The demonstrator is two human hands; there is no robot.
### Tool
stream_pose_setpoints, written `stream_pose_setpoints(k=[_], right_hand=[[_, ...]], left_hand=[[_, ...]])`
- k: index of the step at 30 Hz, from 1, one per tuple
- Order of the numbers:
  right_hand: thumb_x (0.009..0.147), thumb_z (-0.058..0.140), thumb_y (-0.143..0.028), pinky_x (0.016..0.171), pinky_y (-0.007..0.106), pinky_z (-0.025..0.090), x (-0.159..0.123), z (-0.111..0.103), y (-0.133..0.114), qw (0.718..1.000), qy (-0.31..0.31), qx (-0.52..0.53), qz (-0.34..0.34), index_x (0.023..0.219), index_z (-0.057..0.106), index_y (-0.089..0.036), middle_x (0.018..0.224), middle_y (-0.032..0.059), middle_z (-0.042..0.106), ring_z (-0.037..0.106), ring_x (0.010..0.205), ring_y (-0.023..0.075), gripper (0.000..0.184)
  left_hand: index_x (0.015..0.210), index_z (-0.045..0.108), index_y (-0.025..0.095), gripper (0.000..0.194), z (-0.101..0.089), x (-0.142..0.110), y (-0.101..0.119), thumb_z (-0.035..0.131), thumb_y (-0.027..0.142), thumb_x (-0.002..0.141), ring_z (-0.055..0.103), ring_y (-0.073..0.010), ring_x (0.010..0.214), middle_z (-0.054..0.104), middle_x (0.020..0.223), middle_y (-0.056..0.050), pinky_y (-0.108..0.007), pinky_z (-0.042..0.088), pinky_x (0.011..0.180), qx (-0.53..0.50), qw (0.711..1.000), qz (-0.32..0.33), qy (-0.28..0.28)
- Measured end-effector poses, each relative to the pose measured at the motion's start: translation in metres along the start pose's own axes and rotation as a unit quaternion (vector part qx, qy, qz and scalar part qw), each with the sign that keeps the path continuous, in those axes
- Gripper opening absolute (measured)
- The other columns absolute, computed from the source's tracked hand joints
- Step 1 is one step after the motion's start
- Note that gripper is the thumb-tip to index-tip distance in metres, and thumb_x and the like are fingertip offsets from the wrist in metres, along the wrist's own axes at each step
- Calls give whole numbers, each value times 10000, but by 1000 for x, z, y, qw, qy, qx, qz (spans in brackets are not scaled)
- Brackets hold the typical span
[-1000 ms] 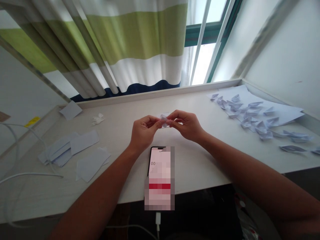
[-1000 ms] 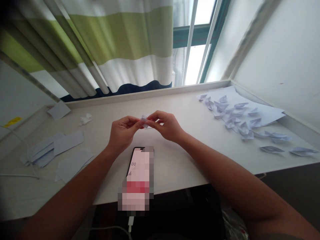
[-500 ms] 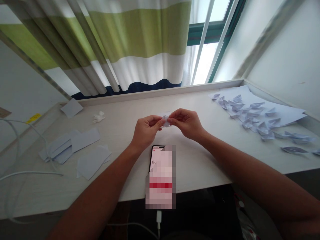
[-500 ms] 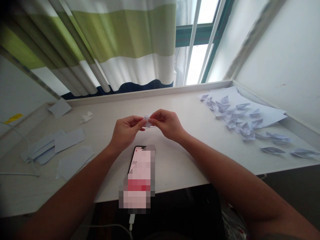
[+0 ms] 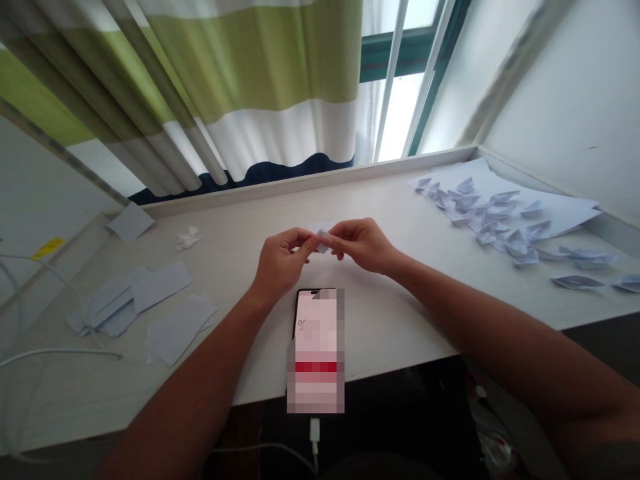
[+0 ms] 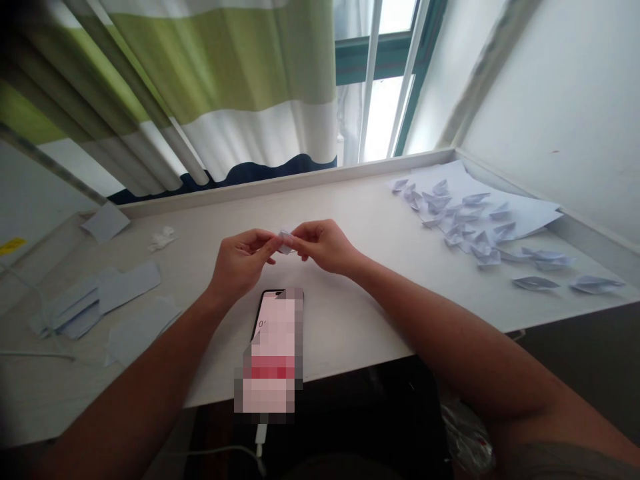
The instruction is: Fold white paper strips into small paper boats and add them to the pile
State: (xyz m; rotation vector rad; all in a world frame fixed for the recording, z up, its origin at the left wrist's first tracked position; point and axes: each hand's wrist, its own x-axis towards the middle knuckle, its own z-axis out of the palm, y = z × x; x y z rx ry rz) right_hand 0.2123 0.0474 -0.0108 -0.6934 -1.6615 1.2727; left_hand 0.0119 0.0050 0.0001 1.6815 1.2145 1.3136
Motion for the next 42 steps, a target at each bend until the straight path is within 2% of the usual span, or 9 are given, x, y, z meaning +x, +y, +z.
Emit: stream_pose_setpoints(k=[3, 5, 8, 11, 17, 22, 27, 35, 42], right_hand=[[874, 879, -584, 428, 243, 455, -3, -1, -3, 1000, -4, -17, -6, 882, 818, -156, 514, -42, 636, 524, 398, 82, 433], [897, 861, -580, 410, 246, 456, -5, -1, -4, 1000, -7, -13, -13, 912, 821, -162, 512, -47, 636, 515, 368, 81, 420], [886, 871, -571, 471, 260, 552, -6, -1, -3, 999, -2, -13, -36, 933, 832, -162, 688, 17, 759, 658, 503, 120, 413], [881, 882, -545, 664, 309, 675, -5, -1, -1, 999, -4, -3, -53, 1027, 838, -165, 902, 65, 831, 774, 709, 161, 410], [866, 909, -521, 706, 329, 695, 0, -2, 8, 998, 4, 64, -17, 1195, 763, -167, 843, 32, 814, 783, 711, 166, 505], [854, 921, -514, 711, 332, 679, 1, -2, 5, 998, 1, 51, -22, 1008, 806, -161, 842, 48, 811, 772, 716, 166, 402], [863, 914, -479, 656, 310, 656, 0, 0, 3, 998, 3, 58, -22, 957, 825, -177, 770, 29, 799, 747, 661, 151, 329], [861, 882, -316, 815, 354, 681, -1, -6, -2, 994, -17, 103, -9, 931, 854, -192, 825, 22, 819, 770, 752, 155, 145], [818, 958, -468, 786, 358, 682, 1, -6, 3, 995, -32, 91, 0, 985, 790, -159, 834, 50, 818, 789, 789, 185, 390]], left_hand=[[928, 839, 200, 346, 0, 0, 2, 873, 541, 875, 692, -151, 581, 753, 655, -26, -228, 483, 489, -8, 1000, -16, -1], [945, 829, 196, 376, 2, -1, 5, 885, 557, 856, 687, -153, 567, 757, 665, -29, -236, 489, 481, -64, 997, -47, -9], [923, 810, 181, 384, 4, -1, 10, 901, 544, 836, 767, -185, 722, 827, 843, -77, -258, 571, 565, -154, 984, -88, -8], [884, 797, 163, 344, 6, -1, 12, 956, 448, 776, 787, -194, 800, 829, 856, -75, -262, 599, 635, -179, 979, -101, 6], [1018, 767, 175, 457, 5, 1, 8, 1024, 315, 668, 778, -180, 719, 813, 749, -9, -288, 614, 686, -188, 977, -99, 27], [985, 819, 155, 419, 6, 0, 6, 1018, 368, 684, 789, -191, 746, 845, 839, -59, -351, 652, 785, -188, 977, -97, 24], [908, 832, 173, 333, 8, -1, 5, 983, 422, 746, 778, -189, 705, 823, 779, -53, -339, 646, 731, -178, 980, -87, 2], [880, 882, 189, 117, -1, 2, 4, 897, 274, 802, 805, -200, 844, 852, 899, -69, -367, 667, 879, -235, 966, -103, -23], [872, 874, 178, 180, 1, -1, 7, 963, 284, 756, 780, -185, 768, 835, 820, -61, -338, 647, 804, -151, 987, -63, -12]])
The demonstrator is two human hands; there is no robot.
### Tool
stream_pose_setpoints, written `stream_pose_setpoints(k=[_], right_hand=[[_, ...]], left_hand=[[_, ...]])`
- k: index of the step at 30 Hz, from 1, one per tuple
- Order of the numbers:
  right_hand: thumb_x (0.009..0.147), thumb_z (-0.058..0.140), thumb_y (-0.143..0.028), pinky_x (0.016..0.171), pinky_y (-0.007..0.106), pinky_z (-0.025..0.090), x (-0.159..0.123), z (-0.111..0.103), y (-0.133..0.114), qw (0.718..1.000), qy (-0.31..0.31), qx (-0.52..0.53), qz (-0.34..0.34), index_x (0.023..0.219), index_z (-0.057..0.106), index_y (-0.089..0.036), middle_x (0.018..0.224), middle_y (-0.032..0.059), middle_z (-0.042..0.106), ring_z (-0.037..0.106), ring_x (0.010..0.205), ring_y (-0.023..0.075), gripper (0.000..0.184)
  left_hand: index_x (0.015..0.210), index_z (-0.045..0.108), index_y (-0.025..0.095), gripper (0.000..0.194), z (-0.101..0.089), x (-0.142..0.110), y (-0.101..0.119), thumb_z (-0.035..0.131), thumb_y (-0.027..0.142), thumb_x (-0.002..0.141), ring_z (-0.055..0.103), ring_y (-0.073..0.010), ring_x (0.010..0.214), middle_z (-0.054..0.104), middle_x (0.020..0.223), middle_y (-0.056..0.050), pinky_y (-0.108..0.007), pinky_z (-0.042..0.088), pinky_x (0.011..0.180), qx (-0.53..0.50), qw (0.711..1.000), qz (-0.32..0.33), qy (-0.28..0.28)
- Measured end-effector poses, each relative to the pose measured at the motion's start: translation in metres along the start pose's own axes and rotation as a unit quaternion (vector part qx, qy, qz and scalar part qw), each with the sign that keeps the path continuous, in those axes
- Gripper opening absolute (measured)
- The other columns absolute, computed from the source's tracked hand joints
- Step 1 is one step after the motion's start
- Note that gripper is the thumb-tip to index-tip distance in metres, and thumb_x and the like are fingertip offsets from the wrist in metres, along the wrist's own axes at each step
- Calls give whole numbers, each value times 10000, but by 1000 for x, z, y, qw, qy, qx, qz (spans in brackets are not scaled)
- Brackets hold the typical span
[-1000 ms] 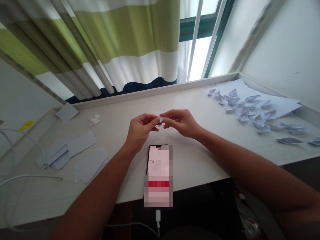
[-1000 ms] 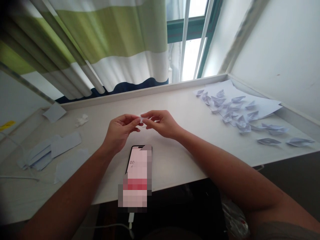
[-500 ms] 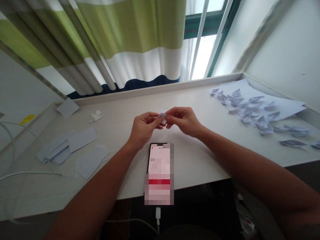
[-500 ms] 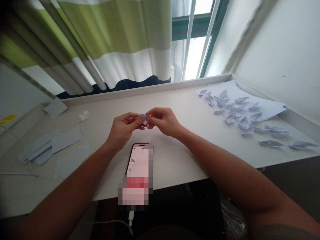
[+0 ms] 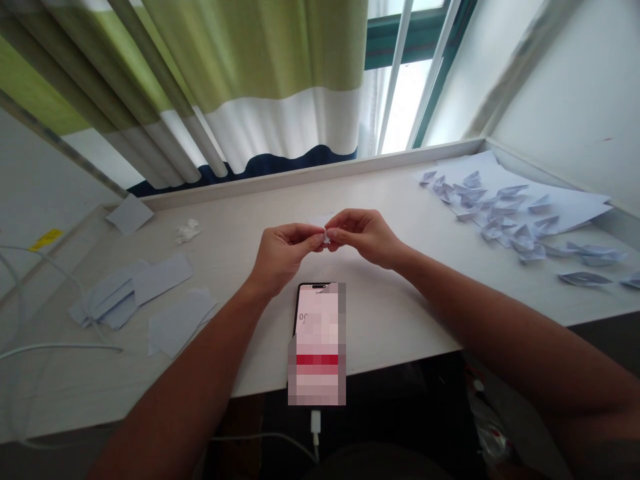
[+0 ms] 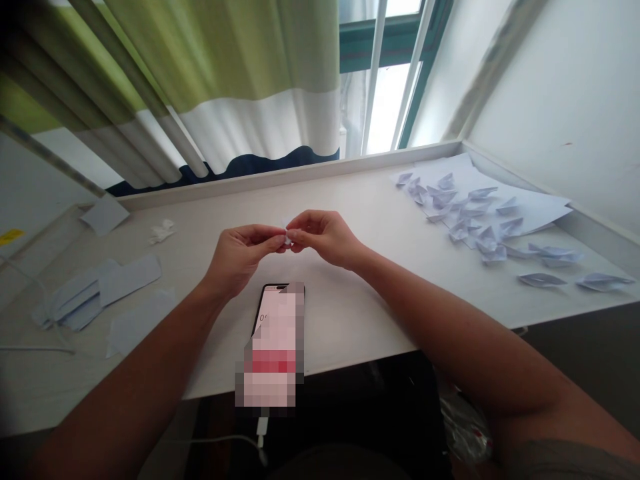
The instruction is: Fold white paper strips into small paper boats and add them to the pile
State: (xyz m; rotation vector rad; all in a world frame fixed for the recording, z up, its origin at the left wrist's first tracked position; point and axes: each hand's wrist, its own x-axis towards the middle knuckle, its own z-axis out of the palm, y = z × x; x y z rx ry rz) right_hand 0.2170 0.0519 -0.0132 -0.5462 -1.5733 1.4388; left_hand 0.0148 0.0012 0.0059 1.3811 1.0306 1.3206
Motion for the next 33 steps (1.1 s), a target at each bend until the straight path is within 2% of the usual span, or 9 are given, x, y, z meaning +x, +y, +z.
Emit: stream_pose_setpoints(k=[3, 6, 9, 12, 15, 18, 23, 29, 33], right_hand=[[786, 980, -488, 775, 365, 683, 1, -2, 2, 1000, 2, -12, 10, 1065, 781, -165, 808, 37, 811, 792, 767, 188, 471], [804, 963, -486, 763, 362, 678, 0, -2, 2, 999, -5, -44, -11, 982, 797, -171, 792, 39, 806, 785, 760, 186, 398], [813, 949, -488, 769, 372, 684, -1, -2, 2, 997, 3, -67, -23, 1000, 808, -185, 772, 24, 798, 785, 758, 187, 383], [789, 960, -480, 772, 388, 685, 0, -5, 4, 996, 21, -88, -5, 993, 818, -172, 799, 45, 813, 795, 767, 200, 396], [781, 962, -465, 767, 389, 669, 0, -7, 5, 994, 22, -109, 13, 890, 816, -159, 816, 75, 823, 793, 776, 209, 356], [794, 953, -448, 767, 385, 652, 1, -7, 4, 993, 21, -112, 3, 838, 799, -165, 796, 68, 816, 779, 771, 203, 325], [806, 955, -424, 770, 380, 631, 2, -6, 0, 994, 29, -102, -26, 838, 787, -172, 806, 53, 796, 741, 781, 192, 304], [837, 918, -424, 776, 372, 615, 1, -5, 0, 990, 43, -128, -40, 849, 779, -200, 844, 37, 787, 738, 827, 198, 263], [812, 932, -523, 755, 373, 626, 1, -1, -3, 992, 40, -112, -35, 830, 758, -206, 810, 31, 778, 742, 800, 200, 361]], left_hand=[[1004, 867, 175, 322, 1, 0, -1, 984, 314, 739, 792, -202, 762, 831, 803, -56, -373, 659, 826, 3, 1000, -7, 9], [1170, 838, 172, 519, -1, 0, -1, 1008, 345, 712, 803, -219, 767, 836, 815, -62, -413, 671, 859, 6, 999, -39, 6], [1043, 859, 150, 406, -3, 1, -2, 985, 387, 739, 822, -240, 830, 852, 903, -103, -429, 681, 887, 8, 998, -63, -2], [959, 859, 147, 354, -4, 1, -4, 965, 425, 767, 836, -257, 872, 855, 939, -117, -430, 688, 886, 9, 997, -71, -10], [930, 839, 148, 370, -5, 3, -7, 950, 472, 791, 842, -266, 849, 847, 897, -117, -406, 693, 816, 27, 996, -78, -18], [909, 813, 154, 382, -5, 4, -10, 916, 514, 831, 842, -272, 821, 838, 860, -115, -364, 679, 706, 57, 995, -77, -22], [955, 815, 177, 366, -3, 2, -8, 857, 536, 895, 842, -261, 865, 847, 898, -103, -328, 660, 694, 80, 996, -22, -17], [986, 860, 187, 324, 1, -2, -5, 895, 484, 864, 831, -255, 884, 857, 912, -98, -342, 661, 743, 102, 995, 3, -21], [932, 882, 215, 241, 4, -4, -8, 881, 451, 882, 813, -245, 849, 857, 894, -80, -345, 652, 741, 141, 989, 51, 10]])
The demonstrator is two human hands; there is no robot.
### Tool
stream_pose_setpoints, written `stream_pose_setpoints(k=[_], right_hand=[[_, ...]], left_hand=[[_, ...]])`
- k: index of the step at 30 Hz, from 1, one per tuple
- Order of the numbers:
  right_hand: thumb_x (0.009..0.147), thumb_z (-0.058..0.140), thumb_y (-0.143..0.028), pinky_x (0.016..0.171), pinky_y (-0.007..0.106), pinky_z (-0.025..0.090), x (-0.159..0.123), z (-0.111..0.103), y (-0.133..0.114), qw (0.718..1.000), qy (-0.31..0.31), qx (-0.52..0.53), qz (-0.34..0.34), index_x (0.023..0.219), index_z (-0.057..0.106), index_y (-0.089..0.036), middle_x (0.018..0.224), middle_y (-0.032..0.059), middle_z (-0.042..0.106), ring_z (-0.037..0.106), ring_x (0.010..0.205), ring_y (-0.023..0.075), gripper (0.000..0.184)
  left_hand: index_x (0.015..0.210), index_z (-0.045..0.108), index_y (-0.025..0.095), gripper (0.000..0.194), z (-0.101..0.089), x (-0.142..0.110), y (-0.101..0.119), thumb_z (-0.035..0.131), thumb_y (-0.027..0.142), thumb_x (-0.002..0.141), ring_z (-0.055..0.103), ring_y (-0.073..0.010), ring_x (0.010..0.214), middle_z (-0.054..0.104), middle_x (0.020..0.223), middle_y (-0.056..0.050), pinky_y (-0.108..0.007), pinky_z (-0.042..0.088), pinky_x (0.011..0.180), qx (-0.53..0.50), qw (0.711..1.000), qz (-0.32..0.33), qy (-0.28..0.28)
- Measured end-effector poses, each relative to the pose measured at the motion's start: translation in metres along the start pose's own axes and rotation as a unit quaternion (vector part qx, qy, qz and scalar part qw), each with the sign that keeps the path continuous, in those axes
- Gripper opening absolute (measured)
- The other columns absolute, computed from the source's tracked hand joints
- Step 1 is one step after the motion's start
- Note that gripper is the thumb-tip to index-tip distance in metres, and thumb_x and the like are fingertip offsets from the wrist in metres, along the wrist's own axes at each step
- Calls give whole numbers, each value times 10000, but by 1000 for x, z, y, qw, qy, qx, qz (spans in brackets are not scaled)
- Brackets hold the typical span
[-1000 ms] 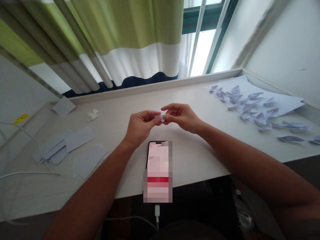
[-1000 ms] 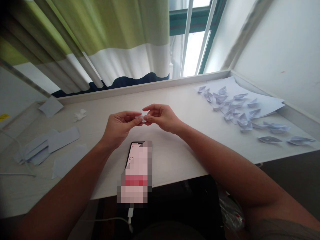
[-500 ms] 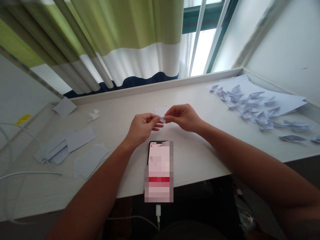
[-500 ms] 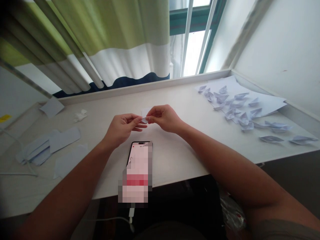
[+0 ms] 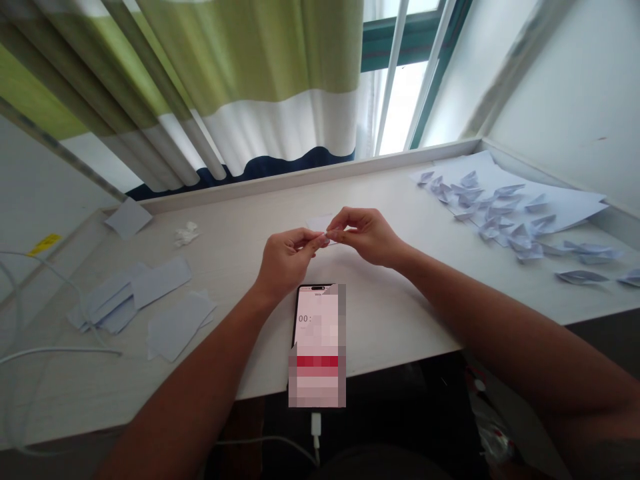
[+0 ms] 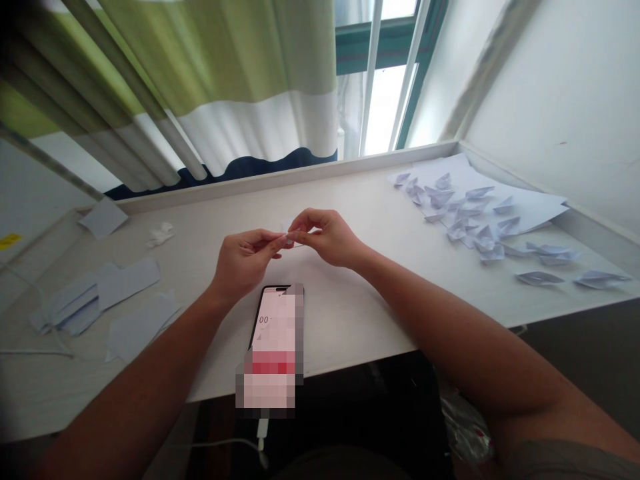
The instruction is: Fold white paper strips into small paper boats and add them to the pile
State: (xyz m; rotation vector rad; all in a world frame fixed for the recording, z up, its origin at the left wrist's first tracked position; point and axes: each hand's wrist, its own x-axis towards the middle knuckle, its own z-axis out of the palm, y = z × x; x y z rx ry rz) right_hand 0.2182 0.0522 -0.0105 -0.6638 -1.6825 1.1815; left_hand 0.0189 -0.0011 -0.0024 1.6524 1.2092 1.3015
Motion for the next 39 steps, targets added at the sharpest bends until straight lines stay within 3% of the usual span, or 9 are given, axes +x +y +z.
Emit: stream_pose_setpoints(k=[3, 6, 13, 21, 27, 34, 39], right_hand=[[798, 937, -579, 694, 356, 633, 0, 4, -3, 999, 8, 30, 25, 895, 769, -202, 741, 10, 759, 705, 674, 164, 424], [769, 965, -572, 728, 361, 669, 0, 9, -3, 994, 11, 100, 50, 969, 759, -196, 802, 15, 786, 740, 709, 165, 472], [769, 983, -513, 870, 402, 702, 1, 11, 1, 990, 28, 136, 32, 1023, 793, -197, 856, 13, 782, 774, 838, 185, 448], [855, 919, -486, 931, 438, 690, -1, 7, 6, 996, -7, 92, 4, 1145, 841, -214, 987, 40, 777, 770, 925, 200, 406], [925, 815, -389, 863, 424, 664, -2, 5, 9, 998, 14, -45, -31, 1074, 851, -217, 982, 53, 737, 751, 867, 201, 230], [945, 714, -259, 758, 391, 611, -5, 16, 5, 973, 80, -207, -66, 915, 789, -181, 827, 61, 776, 719, 740, 203, 112], [994, 648, -243, 755, 343, 560, -5, 15, 6, 956, 34, -275, -97, 922, 788, -200, 854, 53, 783, 710, 761, 188, 163]], left_hand=[[971, 895, 246, 207, 4, -1, 0, 892, 430, 877, 811, -242, 842, 856, 888, -59, -360, 662, 785, 15, 998, 25, 52], [1029, 897, 271, 202, 7, -3, 1, 897, 400, 875, 822, -249, 905, 871, 995, -53, -374, 678, 832, 22, 995, 47, 90], [1051, 895, 229, 219, 6, -4, 7, 831, 400, 931, 831, -260, 977, 872, 1092, -83, -372, 691, 841, 12, 998, 35, 41], [1128, 855, 174, 368, 5, 0, 2, 944, 347, 816, 835, -269, 1006, 865, 1072, -112, -442, 681, 969, -109, 994, -26, 13], [1102, 849, 182, 365, 5, 3, 1, 933, 412, 832, 830, -260, 987, 852, 1110, -103, -424, 700, 910, -102, 994, -24, 29], [1111, 833, 183, 373, 12, -2, 7, 886, 469, 876, 832, -263, 954, 854, 1107, -107, -409, 677, 949, -34, 999, -15, 11], [1099, 806, 197, 296, 9, -3, 3, 852, 419, 909, 835, -258, 846, 857, 929, -87, -350, 667, 789, 73, 997, 0, 17]])
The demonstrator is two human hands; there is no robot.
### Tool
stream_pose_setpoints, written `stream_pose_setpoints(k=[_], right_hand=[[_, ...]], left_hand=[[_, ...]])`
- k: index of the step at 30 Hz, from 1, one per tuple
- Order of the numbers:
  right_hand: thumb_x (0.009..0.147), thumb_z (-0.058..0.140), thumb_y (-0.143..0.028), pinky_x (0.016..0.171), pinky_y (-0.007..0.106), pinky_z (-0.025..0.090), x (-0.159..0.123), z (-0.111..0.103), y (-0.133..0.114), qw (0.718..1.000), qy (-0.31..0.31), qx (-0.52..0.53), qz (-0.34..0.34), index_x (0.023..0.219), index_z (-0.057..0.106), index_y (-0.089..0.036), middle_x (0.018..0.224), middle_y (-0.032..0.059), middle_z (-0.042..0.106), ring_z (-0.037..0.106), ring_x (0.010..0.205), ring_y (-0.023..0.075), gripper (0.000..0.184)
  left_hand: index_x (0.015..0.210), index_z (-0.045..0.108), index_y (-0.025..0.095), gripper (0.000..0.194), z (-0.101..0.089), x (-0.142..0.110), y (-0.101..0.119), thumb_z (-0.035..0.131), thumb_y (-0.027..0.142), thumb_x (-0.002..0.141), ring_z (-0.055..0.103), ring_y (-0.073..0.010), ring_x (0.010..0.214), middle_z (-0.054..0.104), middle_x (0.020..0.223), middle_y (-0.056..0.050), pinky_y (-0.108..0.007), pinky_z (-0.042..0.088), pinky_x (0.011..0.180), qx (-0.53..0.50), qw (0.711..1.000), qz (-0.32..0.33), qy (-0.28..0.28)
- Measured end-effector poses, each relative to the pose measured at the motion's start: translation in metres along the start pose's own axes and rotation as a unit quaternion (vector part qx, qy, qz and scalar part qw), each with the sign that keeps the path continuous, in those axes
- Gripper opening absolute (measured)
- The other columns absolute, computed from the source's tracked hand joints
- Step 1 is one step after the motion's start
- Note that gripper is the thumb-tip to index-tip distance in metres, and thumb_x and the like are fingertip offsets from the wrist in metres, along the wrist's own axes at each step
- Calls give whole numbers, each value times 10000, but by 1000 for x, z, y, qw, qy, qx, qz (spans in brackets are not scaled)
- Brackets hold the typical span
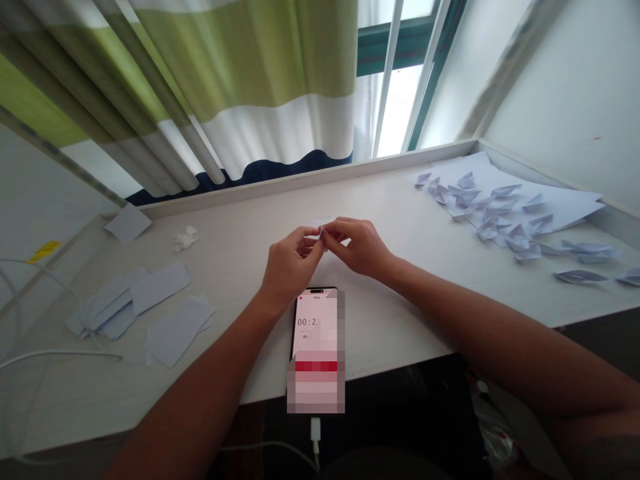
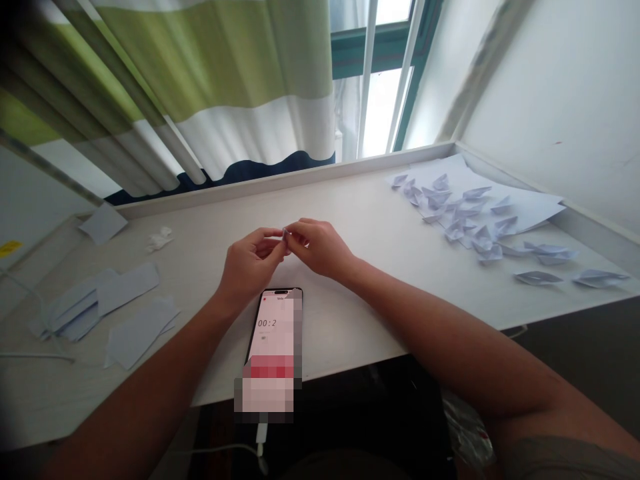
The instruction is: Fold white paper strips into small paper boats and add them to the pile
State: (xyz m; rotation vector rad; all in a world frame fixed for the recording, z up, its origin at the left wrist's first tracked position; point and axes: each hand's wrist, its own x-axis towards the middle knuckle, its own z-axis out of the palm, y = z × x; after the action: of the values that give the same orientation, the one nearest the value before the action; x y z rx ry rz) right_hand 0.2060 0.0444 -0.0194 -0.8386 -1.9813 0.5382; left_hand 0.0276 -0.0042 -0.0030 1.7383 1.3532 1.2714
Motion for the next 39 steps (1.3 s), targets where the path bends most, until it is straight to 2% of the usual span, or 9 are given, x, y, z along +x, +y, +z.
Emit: stream_pose_setpoints(k=[3, 7, 10, 17, 21, 28, 31, 35, 39], right_hand=[[998, 633, -222, 761, 331, 542, -1, 0, -2, 1000, -18, -26, -3, 999, 786, -195, 844, 38, 789, 711, 742, 176, 156], [1005, 623, -225, 722, 317, 538, -2, 2, -10, 998, 35, -5, 45, 1031, 738, -182, 728, -5, 739, 693, 650, 151, 126], [1008, 621, -239, 694, 311, 552, -3, 3, -14, 997, 53, 29, 49, 1013, 728, -189, 713, -8, 725, 694, 642, 150, 119], [1020, 644, -308, 726, 322, 582, -4, 1, -7, 999, 38, 5, -15, 944, 769, -194, 830, 36, 798, 720, 716, 165, 186], [1010, 637, -301, 699, 311, 561, -4, -1, -8, 997, 46, -37, -40, 927, 770, -191, 860, 47, 805, 710, 713, 165, 192], [921, 637, -213, 635, 296, 483, -4, -1, -20, 997, 61, -54, -4, 761, 689, -199, 720, 11, 736, 641, 629, 149, 168], [923, 641, -217, 625, 296, 471, -3, 1, -21, 997, 69, -38, 22, 780, 687, -200, 700, 3, 724, 634, 615, 143, 152], [990, 660, -317, 641, 313, 521, -4, 2, -19, 999, 15, 31, 43, 962, 718, -196, 746, 6, 748, 685, 625, 153, 137], [1017, 678, -368, 652, 337, 585, -5, 4, -17, 991, 7, 113, 70, 1024, 690, -207, 771, 1, 751, 743, 631, 168, 162]], left_hand=[[1043, 786, 201, 219, 0, 1, -3, 786, 404, 962, 834, -241, 805, 842, 845, -66, -314, 659, 712, 17, 1000, 12, 17], [1075, 775, 197, 193, 5, -1, 4, 736, 369, 1000, 839, -217, 788, 846, 862, -52, -294, 673, 697, -33, 999, 11, 27], [1108, 781, 196, 197, 5, -2, 9, 745, 352, 992, 837, -212, 770, 845, 851, -38, -291, 674, 693, -32, 999, 16, 36], [1019, 817, 203, 136, -8, 0, 2, 732, 306, 994, 812, -213, 790, 840, 870, -51, -310, 634, 742, 87, 991, 94, 38], [965, 811, 198, 142, -10, -1, 2, 706, 287, 1001, 790, -214, 762, 836, 863, -63, -312, 586, 737, 174, 971, 162, 32], [850, 777, 196, 218, -9, -1, 3, 658, 266, 1018, 714, -193, 670, 803, 790, -68, -304, 485, 663, 263, 938, 225, 18], [847, 774, 197, 189, -6, -2, 4, 685, 268, 998, 716, -188, 663, 798, 776, -57, -305, 508, 664, 223, 955, 193, 25], [927, 790, 207, 106, -2, -3, 5, 717, 270, 971, 766, -184, 691, 806, 774, -30, -288, 582, 664, 87, 990, 93, 64], [997, 798, 202, 104, 1, -3, 9, 771, 278, 931, 790, -194, 683, 811, 768, -27, -294, 634, 631, -48, 997, 3, 60]])
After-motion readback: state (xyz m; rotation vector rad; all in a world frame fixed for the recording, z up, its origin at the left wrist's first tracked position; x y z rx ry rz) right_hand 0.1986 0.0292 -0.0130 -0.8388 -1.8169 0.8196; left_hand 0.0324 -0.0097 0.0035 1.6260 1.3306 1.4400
